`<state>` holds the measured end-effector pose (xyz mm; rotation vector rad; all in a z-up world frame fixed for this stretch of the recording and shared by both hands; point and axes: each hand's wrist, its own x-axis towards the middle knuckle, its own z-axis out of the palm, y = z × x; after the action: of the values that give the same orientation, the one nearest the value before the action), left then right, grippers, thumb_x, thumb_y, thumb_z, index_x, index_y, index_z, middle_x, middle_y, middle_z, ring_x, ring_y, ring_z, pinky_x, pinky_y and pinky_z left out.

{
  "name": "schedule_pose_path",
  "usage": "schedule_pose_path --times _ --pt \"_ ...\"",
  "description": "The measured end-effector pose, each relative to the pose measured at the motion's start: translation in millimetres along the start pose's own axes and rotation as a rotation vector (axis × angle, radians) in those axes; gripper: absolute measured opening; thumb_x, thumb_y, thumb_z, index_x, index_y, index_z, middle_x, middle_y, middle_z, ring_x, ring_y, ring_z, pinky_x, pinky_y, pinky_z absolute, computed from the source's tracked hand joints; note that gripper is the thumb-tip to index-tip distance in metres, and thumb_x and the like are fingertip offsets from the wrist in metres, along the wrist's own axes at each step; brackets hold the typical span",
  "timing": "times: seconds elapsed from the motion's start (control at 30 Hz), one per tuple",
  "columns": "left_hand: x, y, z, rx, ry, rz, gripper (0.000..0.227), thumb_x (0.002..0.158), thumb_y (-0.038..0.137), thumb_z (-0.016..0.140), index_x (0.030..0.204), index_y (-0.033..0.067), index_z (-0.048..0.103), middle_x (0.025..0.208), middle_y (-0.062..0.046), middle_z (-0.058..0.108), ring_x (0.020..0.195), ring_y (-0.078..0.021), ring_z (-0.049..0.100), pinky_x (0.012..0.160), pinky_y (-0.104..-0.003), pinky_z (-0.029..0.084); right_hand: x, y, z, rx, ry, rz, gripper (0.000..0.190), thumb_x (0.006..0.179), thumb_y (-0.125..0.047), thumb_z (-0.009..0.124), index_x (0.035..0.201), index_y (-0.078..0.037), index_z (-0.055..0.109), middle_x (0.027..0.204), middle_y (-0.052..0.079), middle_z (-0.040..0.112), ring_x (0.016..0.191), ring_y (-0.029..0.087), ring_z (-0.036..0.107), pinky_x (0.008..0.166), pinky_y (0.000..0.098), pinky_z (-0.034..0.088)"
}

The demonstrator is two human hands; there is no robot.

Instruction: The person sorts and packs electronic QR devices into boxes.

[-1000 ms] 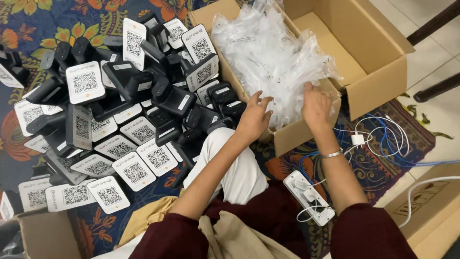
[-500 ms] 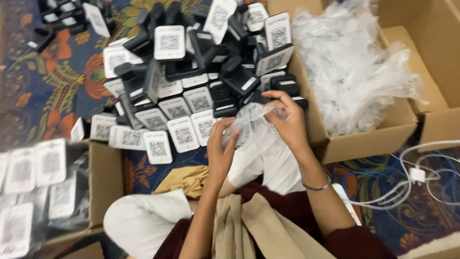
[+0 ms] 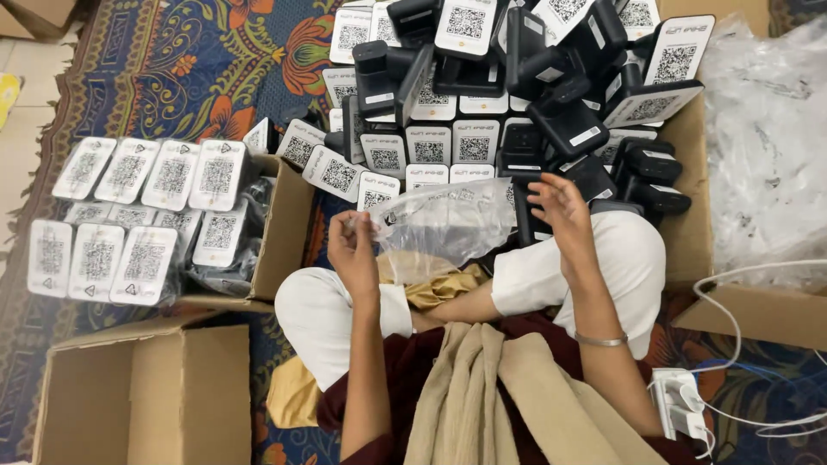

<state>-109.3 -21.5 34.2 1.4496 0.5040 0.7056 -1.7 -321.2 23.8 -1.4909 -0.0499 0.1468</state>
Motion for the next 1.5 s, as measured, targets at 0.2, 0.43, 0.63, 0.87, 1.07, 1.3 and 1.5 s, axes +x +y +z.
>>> schedule_pose_path --times 0.2,0.43,0.63,0.87,1.07,1.3,1.5 --pt "-9.0 -24.8 8.4 -0.092 0.003 0.025 0.013 0.107 0.014 0.064 0.104 0.0018 0.06 0.085 -0.001 0.064 0.075 -0.003 0.056 0.068 -0.02 0.048 -18.7 44.6 32.6 -0.045 -0.091 -0.032 0.053 0.101 -0.038 0.063 0.141 -0.004 0.057 0.132 0.01 0.067 0.121 0.019 0.063 0.101 0.0307 0.051" --pt "-17.2 -11.3 20.6 -0.102 -0.041 0.034 0.015 0.105 0.016 0.065 0.103 0.0019 0.06 0.085 0.0 0.066 0.075 -0.0036 0.059 0.067 -0.02 0.048 8.5 101.2 61.2 -0.412 -0.151 -0.116 0.071 0.082 -0.029 0.085 0.139 -0.003 0.052 0.128 0.012 0.068 0.107 0.016 0.065 0.087 0.0316 0.054" --pt "-11.7 -1.2 11.5 -0.007 -0.079 0.037 0.018 0.105 0.018 0.064 0.098 0.0016 0.06 0.081 -0.001 0.07 0.074 -0.0039 0.063 0.066 -0.02 0.049 28.8 99.0 64.5 -0.245 -0.342 0.077 0.059 0.084 -0.016 0.082 0.136 -0.003 0.057 0.107 0.007 0.073 0.078 0.011 0.067 0.069 0.0275 0.058" --pt "2.0 -0.6 -19.0 0.25 -0.24 0.024 0.031 0.11 0.023 0.064 0.091 -0.0004 0.071 0.081 -0.006 0.07 0.078 -0.0114 0.061 0.074 -0.027 0.046 47.6 65.2 33.6 -0.123 -0.078 -0.138 0.026 0.093 0.003 0.07 0.118 -0.001 0.072 0.1 0.002 0.07 0.086 0.007 0.064 0.077 0.0232 0.054" --pt "8.2 32.7 25.9 0.329 -0.307 0.167 0.028 0.102 0.027 0.066 0.118 0.0046 0.072 0.111 -0.01 0.076 0.1 -0.0192 0.074 0.09 -0.033 0.055 16.2 -9.4 44.6 -0.324 -0.052 -0.436 0.022 0.091 0.007 0.067 0.109 -0.003 0.074 0.104 0.003 0.071 0.094 0.012 0.067 0.081 0.0235 0.053" --pt "-21.5 28.8 89.7 0.243 -0.456 0.249 0.034 0.09 0.016 0.074 0.121 0.0025 0.072 0.114 -0.012 0.076 0.099 -0.0213 0.075 0.085 -0.033 0.058 -15.6 -50.5 68.4 -0.549 -0.101 -0.514 0.019 0.084 0.001 0.079 0.101 -0.007 0.077 0.098 0.005 0.075 0.095 0.018 0.067 0.078 0.0301 0.054" --pt "13.2 -22.1 54.8 -0.064 -0.237 -0.029 0.022 0.097 0.01 0.071 0.113 -0.0028 0.079 0.1 -0.007 0.08 0.084 -0.009 0.071 0.076 -0.023 0.058 11.5 -22.9 16.4 -0.149 0.071 -0.381 0.022 0.088 0.004 0.08 0.106 -0.003 0.069 0.101 0.004 0.076 0.095 0.011 0.073 0.088 0.0244 0.059"
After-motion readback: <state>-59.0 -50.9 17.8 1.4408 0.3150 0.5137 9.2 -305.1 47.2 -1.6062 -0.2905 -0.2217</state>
